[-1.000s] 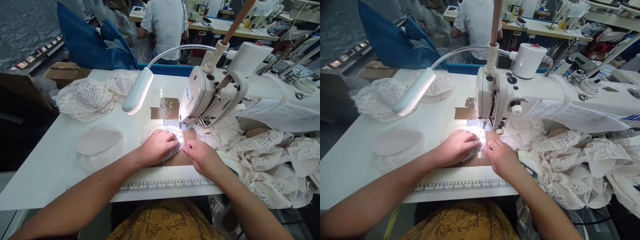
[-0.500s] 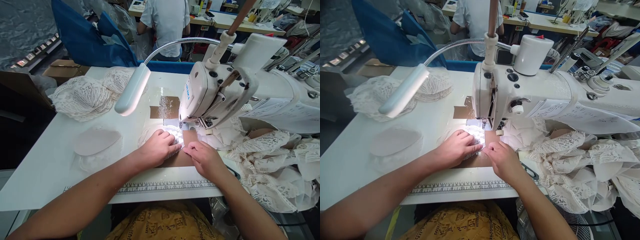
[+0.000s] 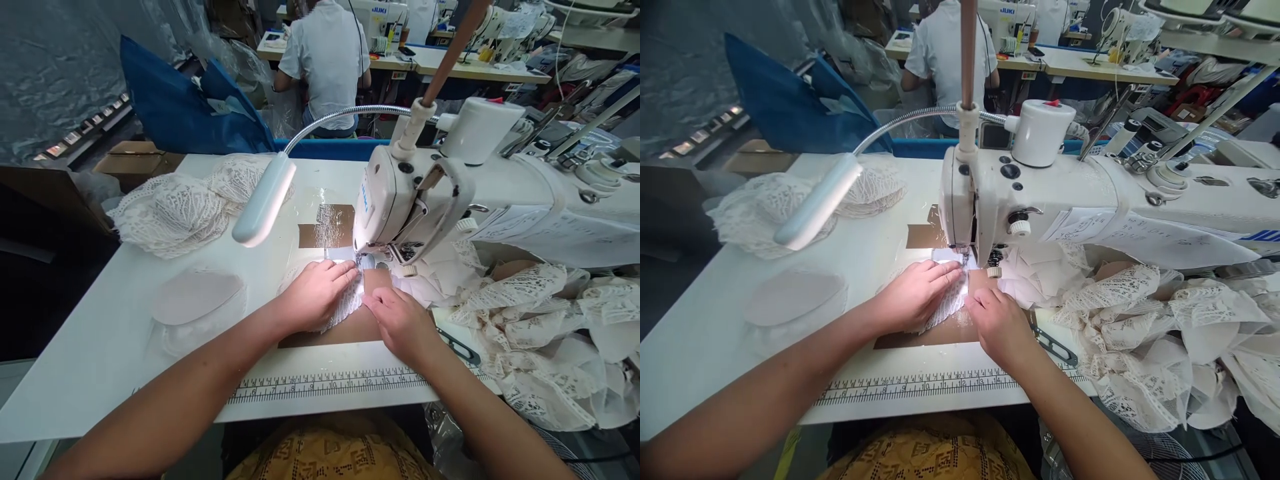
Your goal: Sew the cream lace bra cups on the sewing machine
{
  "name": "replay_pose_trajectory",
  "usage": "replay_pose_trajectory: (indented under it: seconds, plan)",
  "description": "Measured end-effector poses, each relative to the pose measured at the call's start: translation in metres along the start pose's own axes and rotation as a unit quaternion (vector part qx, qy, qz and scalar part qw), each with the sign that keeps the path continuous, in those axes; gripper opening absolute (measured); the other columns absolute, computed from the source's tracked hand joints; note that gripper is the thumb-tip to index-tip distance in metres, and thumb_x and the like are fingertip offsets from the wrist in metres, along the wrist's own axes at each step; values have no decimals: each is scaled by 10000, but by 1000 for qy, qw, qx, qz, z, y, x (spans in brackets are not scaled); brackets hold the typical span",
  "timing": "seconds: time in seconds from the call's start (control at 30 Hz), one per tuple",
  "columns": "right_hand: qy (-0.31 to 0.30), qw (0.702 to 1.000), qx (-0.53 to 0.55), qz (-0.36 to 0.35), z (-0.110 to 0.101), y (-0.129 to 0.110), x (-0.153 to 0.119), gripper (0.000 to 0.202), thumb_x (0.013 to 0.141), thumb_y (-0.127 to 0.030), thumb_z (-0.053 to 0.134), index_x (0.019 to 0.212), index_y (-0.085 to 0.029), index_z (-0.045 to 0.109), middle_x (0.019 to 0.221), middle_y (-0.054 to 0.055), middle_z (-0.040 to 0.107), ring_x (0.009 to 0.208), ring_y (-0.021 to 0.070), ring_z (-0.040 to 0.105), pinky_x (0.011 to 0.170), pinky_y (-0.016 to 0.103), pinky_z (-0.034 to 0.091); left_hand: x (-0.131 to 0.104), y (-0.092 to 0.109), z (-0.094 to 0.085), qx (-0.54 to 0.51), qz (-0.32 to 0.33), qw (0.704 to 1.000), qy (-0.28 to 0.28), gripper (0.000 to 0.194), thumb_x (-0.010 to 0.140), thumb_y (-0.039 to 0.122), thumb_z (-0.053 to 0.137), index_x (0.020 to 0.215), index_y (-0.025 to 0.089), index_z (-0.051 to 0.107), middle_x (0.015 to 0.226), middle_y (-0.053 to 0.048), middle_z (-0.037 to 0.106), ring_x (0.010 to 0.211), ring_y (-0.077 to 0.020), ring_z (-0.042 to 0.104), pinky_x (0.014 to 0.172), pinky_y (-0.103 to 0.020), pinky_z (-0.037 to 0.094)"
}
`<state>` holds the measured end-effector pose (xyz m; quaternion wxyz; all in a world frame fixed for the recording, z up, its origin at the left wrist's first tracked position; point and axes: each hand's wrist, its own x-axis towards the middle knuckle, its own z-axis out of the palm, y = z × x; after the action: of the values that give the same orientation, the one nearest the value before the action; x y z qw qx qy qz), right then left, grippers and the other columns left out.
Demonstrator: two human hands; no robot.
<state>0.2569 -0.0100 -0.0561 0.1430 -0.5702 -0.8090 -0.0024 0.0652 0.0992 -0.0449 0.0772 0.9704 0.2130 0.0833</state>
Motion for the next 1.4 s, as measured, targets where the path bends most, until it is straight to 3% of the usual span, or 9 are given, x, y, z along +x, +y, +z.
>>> replay_pose_trajectory:
  seconds: [0.23,0.43,0.67,1.03,1.17,1.4]
  plan:
    - [22,1000,-3,3,1,-2,1,361,793,30,412,978,-172,646,827,52,588,715,172,447,612,273,322,3,-1,6,22,-7,1000,-14,462,885,170,429,1329,89,527,1392,-119,508,909,-269,522,710,-401,450]
    - [31,1000,1,1,1,-2,0,351,802,20,411,977,-163,654,827,55,593,719,177,445,619,278,329,0,6,6,55,-13,998,-10,468,857,154,455,1314,94,532,1363,-151,517,886,-271,530,697,-401,436]
    - [36,999,-3,-2,2,-3,-1,317,812,2,425,953,-152,663,809,57,587,720,179,430,622,280,318,-3,3,3,71,46,996,-26,507,840,170,474,1342,109,510,1398,-115,503,917,-273,540,654,-369,412]
    - [24,1000,-11,7,0,-6,1,272,804,10,433,840,-151,650,728,35,527,659,165,370,584,273,280,-4,3,3,55,33,998,-20,506,808,162,497,1305,87,556,1351,-113,554,875,-259,539,682,-373,430]
    - [0,1000,-3,1,-1,-2,6,306,784,19,434,910,-148,659,786,52,570,711,176,415,604,276,295,2,-3,0,63,49,997,-26,470,852,162,453,1304,87,561,1358,-112,550,871,-255,543,679,-367,428]
    - [-113,993,-6,44,-12,4,28,336,791,-19,474,1034,-160,658,863,69,605,760,186,491,636,284,328,15,-20,-5,72,74,994,-37,473,825,145,483,1286,91,574,1365,-121,542,890,-248,554,736,-373,439]
